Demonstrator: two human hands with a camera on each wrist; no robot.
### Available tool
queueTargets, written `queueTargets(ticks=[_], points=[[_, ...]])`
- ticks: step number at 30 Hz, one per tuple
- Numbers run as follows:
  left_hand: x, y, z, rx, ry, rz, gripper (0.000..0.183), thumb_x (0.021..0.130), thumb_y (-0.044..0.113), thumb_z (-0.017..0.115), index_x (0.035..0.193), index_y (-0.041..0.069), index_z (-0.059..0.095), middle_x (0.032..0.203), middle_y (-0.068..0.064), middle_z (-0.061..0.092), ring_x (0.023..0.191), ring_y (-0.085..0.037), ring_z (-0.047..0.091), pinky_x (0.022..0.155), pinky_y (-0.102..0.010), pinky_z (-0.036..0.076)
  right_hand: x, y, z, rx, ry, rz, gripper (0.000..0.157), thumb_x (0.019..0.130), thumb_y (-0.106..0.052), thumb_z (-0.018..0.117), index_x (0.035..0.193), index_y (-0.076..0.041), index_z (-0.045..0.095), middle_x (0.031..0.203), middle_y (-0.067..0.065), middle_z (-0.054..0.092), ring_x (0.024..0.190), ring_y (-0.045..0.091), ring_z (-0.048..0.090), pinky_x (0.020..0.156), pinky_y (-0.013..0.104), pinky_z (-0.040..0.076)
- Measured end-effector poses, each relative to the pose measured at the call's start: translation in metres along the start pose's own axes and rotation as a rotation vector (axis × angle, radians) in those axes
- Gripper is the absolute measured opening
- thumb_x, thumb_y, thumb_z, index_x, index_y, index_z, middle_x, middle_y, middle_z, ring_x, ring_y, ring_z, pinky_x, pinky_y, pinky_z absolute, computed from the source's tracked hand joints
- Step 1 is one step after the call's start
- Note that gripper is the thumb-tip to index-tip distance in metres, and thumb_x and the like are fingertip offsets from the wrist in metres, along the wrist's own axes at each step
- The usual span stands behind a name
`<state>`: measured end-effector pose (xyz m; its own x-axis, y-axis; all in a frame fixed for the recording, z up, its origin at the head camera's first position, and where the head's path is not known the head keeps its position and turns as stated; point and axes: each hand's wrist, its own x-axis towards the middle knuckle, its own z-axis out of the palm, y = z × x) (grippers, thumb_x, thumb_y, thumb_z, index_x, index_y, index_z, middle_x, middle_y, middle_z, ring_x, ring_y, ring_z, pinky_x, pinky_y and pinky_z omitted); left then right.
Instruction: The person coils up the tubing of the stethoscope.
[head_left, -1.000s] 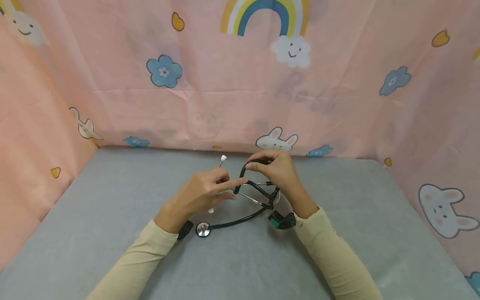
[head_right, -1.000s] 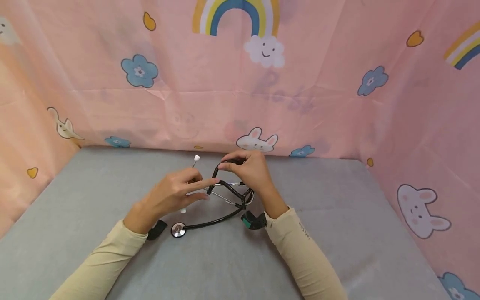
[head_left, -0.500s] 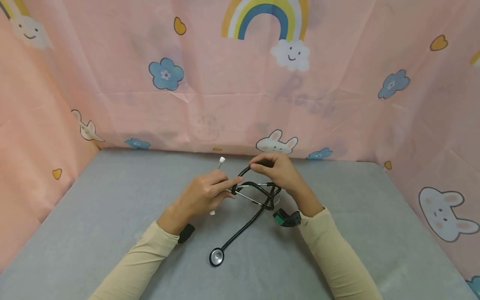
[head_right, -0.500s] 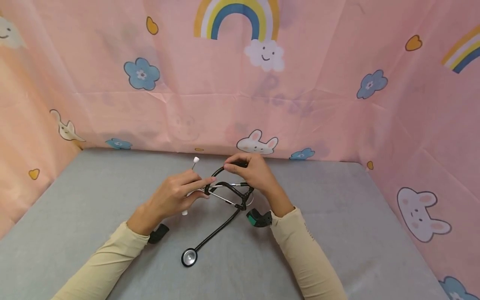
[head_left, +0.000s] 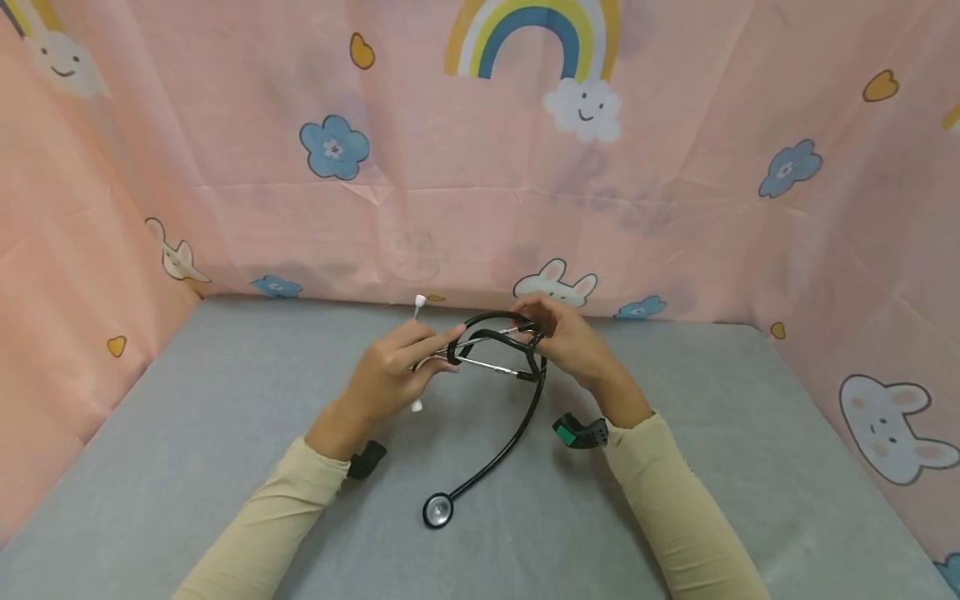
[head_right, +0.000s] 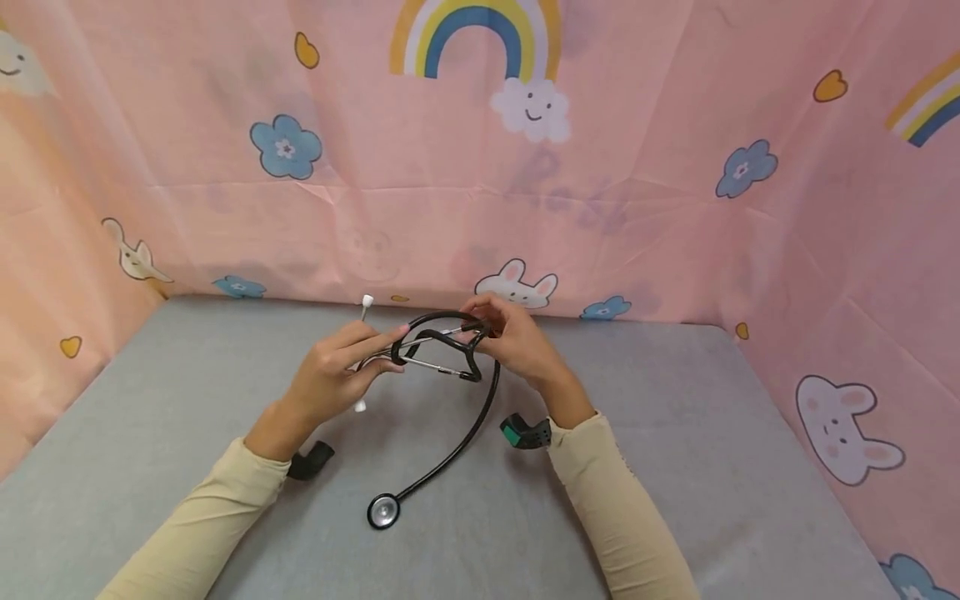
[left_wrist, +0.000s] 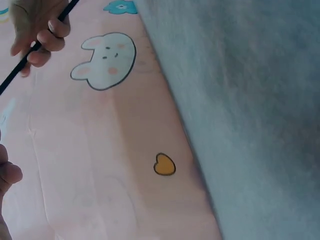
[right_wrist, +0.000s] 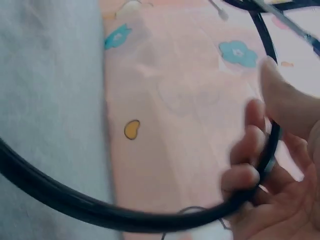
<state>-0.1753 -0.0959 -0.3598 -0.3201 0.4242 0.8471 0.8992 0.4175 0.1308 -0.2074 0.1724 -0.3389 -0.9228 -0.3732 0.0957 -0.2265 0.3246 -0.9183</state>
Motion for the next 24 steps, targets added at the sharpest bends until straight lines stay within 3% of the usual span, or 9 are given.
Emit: queueTargets(ticks=[2,6,9,14,18,24], points=[[0.000,-0.003,-0.001,0.000,0.019,-0.009,0.050,0.070,0.010,0.086,0.118,0.003,0.073,0.079,-0.004,0.062,0.068,-0.013,0.050,0.058,-0.022,0.041,0.001,-0.001,0.002,-0.012,0.031,-0.046,0.035,0.096,-0.005,0.064,0.129,-0.006,0.053,0.131,0.017,0.060,0.107,0.026,0.058,0.082,0.032,0.045],[0.002,-0.005,-0.002,-0.041,0.053,-0.006,0.049,0.069,0.009,0.087,0.116,0.004,0.074,0.078,-0.004,0.064,0.068,-0.014,0.049,0.058,-0.023,0.039,0.000,-0.002,0.007,-0.089,0.161,-0.193,0.028,0.095,-0.004,0.065,0.123,-0.005,0.062,0.121,0.015,0.065,0.092,0.020,0.058,0.076,0.024,0.045],[0.002,-0.002,0.001,-0.128,0.066,-0.017,0.047,0.068,0.007,0.087,0.113,0.004,0.075,0.075,-0.004,0.063,0.067,-0.013,0.049,0.057,-0.023,0.039,0.001,-0.002,0.013,-0.241,0.274,-0.348,0.019,0.092,-0.005,0.069,0.111,-0.006,0.071,0.110,0.012,0.068,0.089,0.015,0.060,0.073,0.021,0.048],[0.000,0.003,0.005,-0.246,0.128,-0.103,0.048,0.068,-0.004,0.085,0.114,-0.001,0.074,0.076,-0.008,0.065,0.064,-0.012,0.051,0.055,-0.023,0.044,0.003,-0.001,0.032,-0.513,0.364,-0.548,0.013,0.088,-0.007,0.074,0.101,-0.006,0.077,0.098,0.012,0.073,0.088,0.026,0.064,0.073,0.037,0.054],[0.002,0.001,0.000,-0.173,0.200,-0.180,0.046,0.071,-0.004,0.084,0.115,-0.003,0.072,0.077,-0.009,0.063,0.062,-0.012,0.050,0.056,-0.023,0.044,0.001,-0.002,0.050,-0.588,0.338,-0.524,0.015,0.082,-0.013,0.081,0.095,-0.007,0.078,0.090,0.011,0.069,0.079,0.025,0.064,0.068,0.037,0.055],[0.005,-0.004,-0.011,-0.033,0.286,-0.243,0.036,0.070,0.001,0.087,0.104,0.000,0.076,0.077,-0.012,0.067,0.066,-0.017,0.055,0.060,-0.027,0.046,-0.004,-0.008,0.068,-0.587,0.223,-0.471,0.011,0.082,-0.018,0.082,0.091,-0.013,0.080,0.088,0.002,0.075,0.074,0.016,0.061,0.064,0.028,0.050]])
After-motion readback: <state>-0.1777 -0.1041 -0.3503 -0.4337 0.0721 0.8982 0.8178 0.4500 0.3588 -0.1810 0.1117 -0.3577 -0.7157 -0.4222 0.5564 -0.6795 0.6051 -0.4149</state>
